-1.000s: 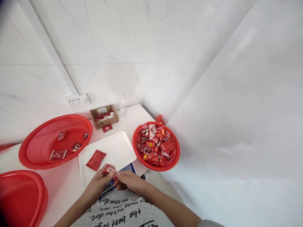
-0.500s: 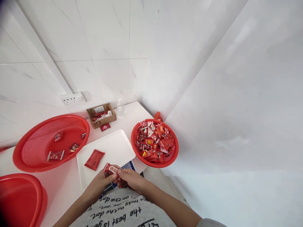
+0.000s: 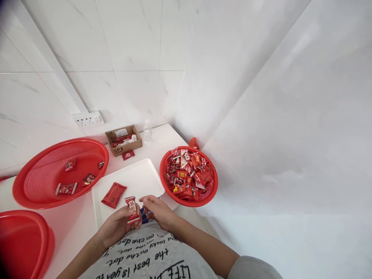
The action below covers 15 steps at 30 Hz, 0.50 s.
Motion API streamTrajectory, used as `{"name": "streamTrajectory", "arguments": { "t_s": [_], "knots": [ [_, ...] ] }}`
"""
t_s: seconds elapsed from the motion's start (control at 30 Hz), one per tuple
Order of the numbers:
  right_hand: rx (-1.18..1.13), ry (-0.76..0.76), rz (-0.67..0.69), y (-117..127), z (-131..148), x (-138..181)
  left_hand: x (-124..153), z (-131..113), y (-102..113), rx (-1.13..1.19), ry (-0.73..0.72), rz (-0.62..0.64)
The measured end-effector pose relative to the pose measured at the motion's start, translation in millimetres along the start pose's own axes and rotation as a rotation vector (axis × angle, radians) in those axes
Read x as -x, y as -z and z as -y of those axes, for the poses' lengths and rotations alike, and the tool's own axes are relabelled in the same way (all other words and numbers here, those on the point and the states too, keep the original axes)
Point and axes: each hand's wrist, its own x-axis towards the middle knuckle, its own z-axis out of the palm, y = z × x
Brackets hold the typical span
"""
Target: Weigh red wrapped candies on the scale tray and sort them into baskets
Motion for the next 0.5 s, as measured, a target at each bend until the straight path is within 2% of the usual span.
{"name": "streamTrajectory", "arguments": {
  "t_s": [0.1, 0.17, 0.37, 0.5],
  "knots": [
    [0.064, -0.003, 0.125, -5.4, 7.1, -3.6, -2.6, 4.4, 1.7, -0.009, 0.035, 0.078],
    [0.108, 0.003, 0.162, -7.9, 10.1, -5.4, -4.9, 6.5, 2.8, -0.011, 0.048, 0.102],
    [0.321, 0.152, -0.021, -3.8, 11.4, -8.2, -4.6, 6.7, 1.0, -0.143, 0.017, -0.155],
    [0.407, 0.168, -0.023, 1.5, 7.8, -10.5, -2.9, 6.1, -1.3, -0.312, -0.070, -0.203]
  ]
}}
